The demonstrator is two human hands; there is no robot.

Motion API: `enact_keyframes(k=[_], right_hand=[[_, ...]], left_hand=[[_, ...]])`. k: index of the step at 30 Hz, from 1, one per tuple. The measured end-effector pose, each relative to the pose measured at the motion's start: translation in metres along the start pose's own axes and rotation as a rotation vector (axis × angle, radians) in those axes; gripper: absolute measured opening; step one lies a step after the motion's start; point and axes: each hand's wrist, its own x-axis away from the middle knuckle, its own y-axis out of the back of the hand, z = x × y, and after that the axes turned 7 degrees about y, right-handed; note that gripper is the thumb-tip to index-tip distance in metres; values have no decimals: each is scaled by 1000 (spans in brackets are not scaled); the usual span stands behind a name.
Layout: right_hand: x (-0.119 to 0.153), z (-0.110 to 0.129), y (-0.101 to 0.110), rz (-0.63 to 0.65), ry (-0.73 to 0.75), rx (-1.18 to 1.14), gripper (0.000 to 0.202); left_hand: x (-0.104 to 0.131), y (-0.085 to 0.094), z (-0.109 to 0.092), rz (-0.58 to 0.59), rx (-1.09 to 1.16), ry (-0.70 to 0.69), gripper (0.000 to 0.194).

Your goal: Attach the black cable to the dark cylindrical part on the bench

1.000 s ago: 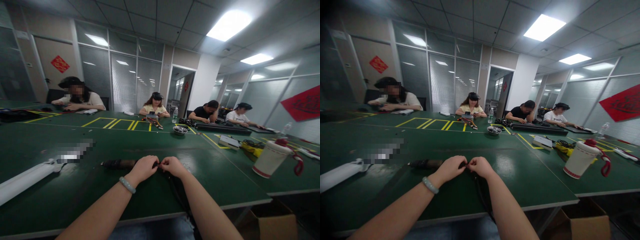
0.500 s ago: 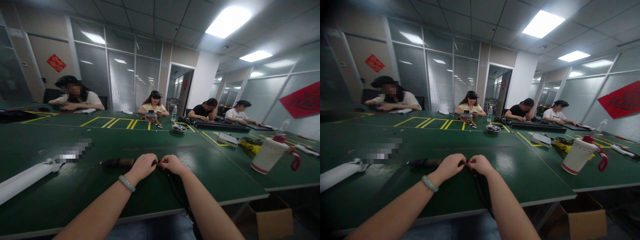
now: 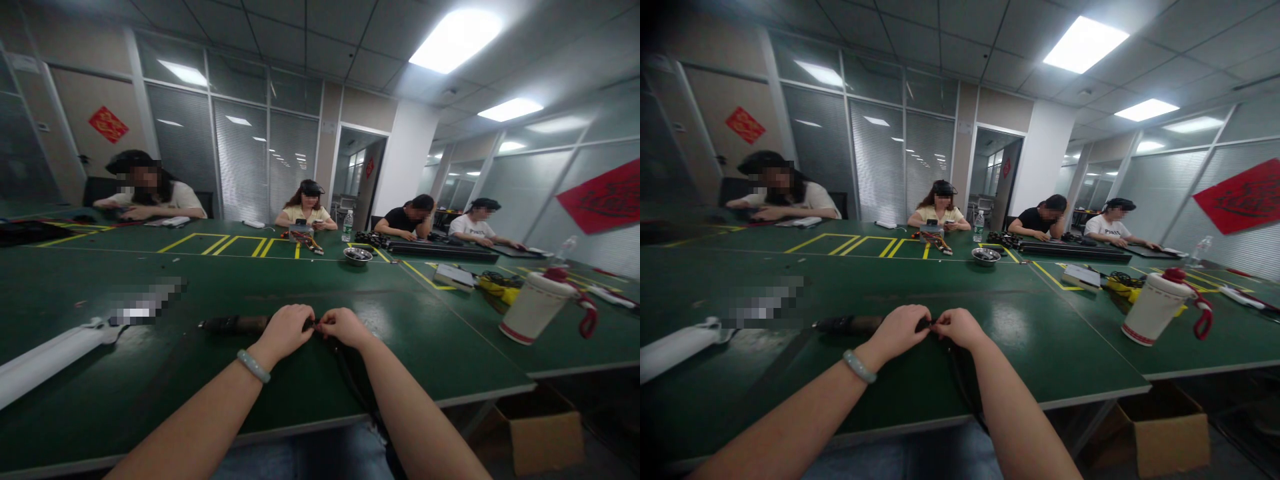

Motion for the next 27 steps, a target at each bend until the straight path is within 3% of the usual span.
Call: enact_keyframes(k=[13,27], right_hand=[[-1,-5,-1,-15,9,-22,22],[-4,-9,-4,-14,12,-6,24]], left_hand=[[-2,0,2,31,36,3,10],[-1,-5,3,-9,16,-36,15]])
